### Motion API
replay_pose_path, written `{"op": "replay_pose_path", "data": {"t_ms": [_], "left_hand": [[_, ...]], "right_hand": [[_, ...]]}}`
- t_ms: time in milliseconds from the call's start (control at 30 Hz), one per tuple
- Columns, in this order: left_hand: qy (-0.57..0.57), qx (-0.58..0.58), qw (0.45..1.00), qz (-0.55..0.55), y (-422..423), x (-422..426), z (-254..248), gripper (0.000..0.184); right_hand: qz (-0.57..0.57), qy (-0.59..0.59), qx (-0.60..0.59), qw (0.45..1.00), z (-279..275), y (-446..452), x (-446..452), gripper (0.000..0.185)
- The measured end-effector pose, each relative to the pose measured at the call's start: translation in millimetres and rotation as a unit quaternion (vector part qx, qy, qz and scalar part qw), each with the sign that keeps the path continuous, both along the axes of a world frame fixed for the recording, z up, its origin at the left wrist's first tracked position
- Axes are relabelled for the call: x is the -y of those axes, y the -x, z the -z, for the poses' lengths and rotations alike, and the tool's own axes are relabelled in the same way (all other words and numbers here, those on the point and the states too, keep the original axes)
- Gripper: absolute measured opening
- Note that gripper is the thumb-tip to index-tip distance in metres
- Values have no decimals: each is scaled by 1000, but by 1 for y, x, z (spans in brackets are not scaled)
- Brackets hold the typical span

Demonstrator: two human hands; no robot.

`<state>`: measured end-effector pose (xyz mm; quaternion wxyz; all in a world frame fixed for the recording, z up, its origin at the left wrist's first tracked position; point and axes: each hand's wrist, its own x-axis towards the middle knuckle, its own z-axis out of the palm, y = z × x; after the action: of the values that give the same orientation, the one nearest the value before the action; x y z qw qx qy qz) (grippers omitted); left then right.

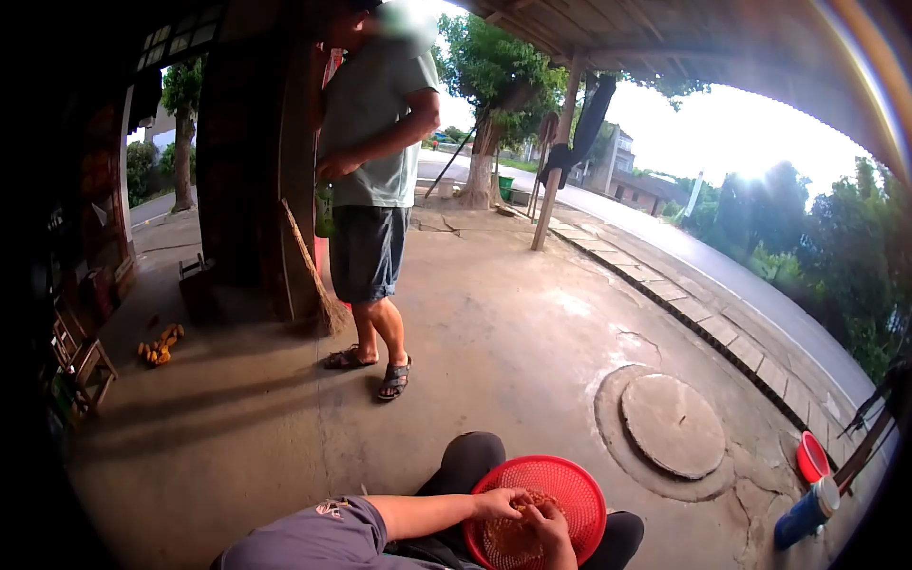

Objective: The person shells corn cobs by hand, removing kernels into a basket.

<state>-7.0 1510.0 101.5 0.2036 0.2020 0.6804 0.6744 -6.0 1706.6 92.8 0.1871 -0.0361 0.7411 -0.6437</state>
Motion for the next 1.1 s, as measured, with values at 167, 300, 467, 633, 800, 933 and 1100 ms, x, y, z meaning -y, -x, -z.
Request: {"op": "replay_pose_path", "data": {"t_ms": [167,300,467,633,800,933,1100], "left_hand": [[47,-58,997,-26,-4,2,-6,37],[-6,-47,999,8,-5,5,-6,33],[-29,72,997,2,-8,3,-9,35],[-51,120,991,8,-10,2,-22,39],[-39,103,994,-4,-14,3,-33,41],[-20,69,997,-15,-9,3,-20,40],[7,-4,1000,-7,-8,3,-17,40]], "right_hand": [[21,49,27,998,-23,-12,4,27],[16,-61,-37,997,-39,-21,9,23],[53,-143,-163,975,-23,-21,10,22],[68,-169,-113,977,-30,-17,8,23],[90,-157,-114,977,-46,-22,8,31],[46,-107,-55,992,-38,-15,6,34],[35,-115,-48,992,-51,-21,9,32]]}}
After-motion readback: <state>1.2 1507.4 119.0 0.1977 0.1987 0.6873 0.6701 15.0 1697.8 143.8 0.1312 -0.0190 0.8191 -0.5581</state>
